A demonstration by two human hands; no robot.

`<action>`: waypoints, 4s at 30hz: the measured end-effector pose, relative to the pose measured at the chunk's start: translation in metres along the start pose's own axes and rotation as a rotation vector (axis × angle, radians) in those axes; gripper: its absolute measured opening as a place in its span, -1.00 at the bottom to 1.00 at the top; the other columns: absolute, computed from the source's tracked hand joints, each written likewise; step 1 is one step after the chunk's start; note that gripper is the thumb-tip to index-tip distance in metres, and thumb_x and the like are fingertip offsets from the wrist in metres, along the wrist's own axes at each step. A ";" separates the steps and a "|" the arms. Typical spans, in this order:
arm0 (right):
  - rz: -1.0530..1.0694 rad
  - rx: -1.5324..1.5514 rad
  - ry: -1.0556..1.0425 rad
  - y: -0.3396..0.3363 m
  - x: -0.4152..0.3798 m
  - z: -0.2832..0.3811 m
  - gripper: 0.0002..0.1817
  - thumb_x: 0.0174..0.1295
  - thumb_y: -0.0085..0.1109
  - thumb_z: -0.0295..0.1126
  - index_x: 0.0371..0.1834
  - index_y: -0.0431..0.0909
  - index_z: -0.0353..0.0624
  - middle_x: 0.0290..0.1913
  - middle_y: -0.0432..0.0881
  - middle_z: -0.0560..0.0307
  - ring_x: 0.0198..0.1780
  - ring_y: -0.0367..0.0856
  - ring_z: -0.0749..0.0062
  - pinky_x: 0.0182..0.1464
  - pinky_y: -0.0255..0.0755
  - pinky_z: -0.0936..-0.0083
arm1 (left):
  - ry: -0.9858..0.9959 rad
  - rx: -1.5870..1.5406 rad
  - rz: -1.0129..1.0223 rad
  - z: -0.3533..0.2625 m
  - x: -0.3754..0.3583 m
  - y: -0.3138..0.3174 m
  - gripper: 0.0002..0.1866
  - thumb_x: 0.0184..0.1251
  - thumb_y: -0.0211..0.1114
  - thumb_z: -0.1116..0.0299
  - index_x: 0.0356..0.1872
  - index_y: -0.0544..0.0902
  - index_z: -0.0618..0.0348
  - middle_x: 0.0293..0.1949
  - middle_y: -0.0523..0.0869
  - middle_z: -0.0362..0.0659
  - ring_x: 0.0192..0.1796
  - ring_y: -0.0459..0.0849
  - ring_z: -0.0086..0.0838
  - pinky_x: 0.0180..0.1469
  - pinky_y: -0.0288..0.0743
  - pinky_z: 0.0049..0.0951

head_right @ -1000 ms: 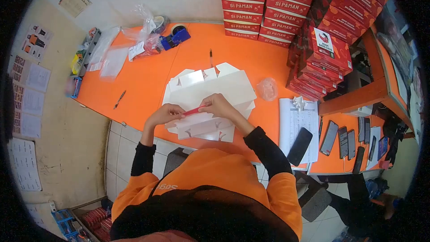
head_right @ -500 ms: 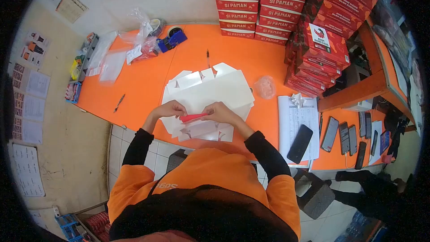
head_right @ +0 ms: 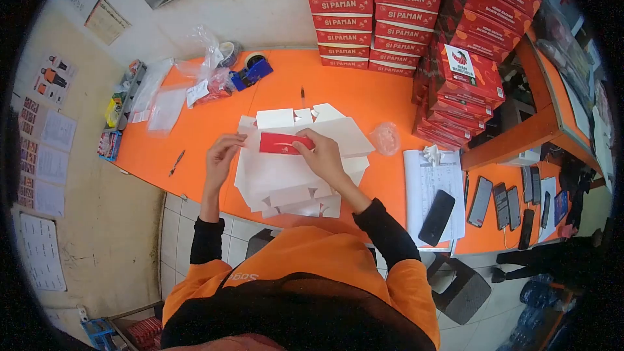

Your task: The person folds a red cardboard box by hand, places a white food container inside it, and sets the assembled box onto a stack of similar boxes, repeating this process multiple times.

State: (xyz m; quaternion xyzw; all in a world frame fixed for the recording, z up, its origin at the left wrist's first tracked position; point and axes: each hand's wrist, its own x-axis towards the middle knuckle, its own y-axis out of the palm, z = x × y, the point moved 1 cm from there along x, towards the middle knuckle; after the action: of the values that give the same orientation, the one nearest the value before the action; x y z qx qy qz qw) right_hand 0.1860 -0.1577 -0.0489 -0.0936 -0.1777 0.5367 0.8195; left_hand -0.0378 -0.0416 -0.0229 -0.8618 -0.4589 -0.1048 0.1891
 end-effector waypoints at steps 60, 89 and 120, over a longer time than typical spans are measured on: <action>0.039 1.099 0.391 -0.090 -0.033 -0.020 -0.68 0.40 -0.15 -0.19 0.02 0.49 -0.12 -0.28 0.57 0.27 -0.38 0.48 0.67 -0.36 0.32 0.72 | -0.354 -0.322 -0.128 -0.032 -0.042 0.021 -0.57 0.32 0.11 0.47 0.21 0.35 0.23 0.06 0.53 -0.12 0.00 0.51 -0.52 0.35 0.06 -0.26; 0.407 0.139 -0.121 -0.048 -0.065 0.061 -0.82 0.07 0.28 -0.44 -0.27 0.55 -0.21 -0.28 0.48 0.10 -0.23 0.48 0.36 -0.18 0.37 0.53 | -0.687 -0.344 0.695 -0.067 -0.048 0.053 -0.80 0.38 0.14 0.36 -0.37 0.56 0.28 -0.53 0.51 -0.39 -0.46 0.41 -0.78 -0.42 0.27 -0.64; 0.048 -0.215 -0.111 -0.060 -0.059 0.066 -0.89 0.08 0.15 -0.44 -0.52 0.49 -0.23 -0.60 0.52 -0.02 -0.54 0.53 0.17 -0.46 0.40 0.41 | 0.167 0.330 0.098 -0.058 -0.017 0.097 -0.95 0.18 0.26 0.55 -0.34 0.64 0.24 -0.53 0.54 -0.20 -0.51 0.52 -0.58 -0.53 0.33 -0.52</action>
State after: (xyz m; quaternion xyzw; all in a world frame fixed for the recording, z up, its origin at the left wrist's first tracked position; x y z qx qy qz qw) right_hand 0.1894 -0.2388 0.0211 -0.1555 -0.2772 0.5383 0.7805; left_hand 0.0328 -0.1282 0.0013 -0.8287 -0.4101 -0.0900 0.3700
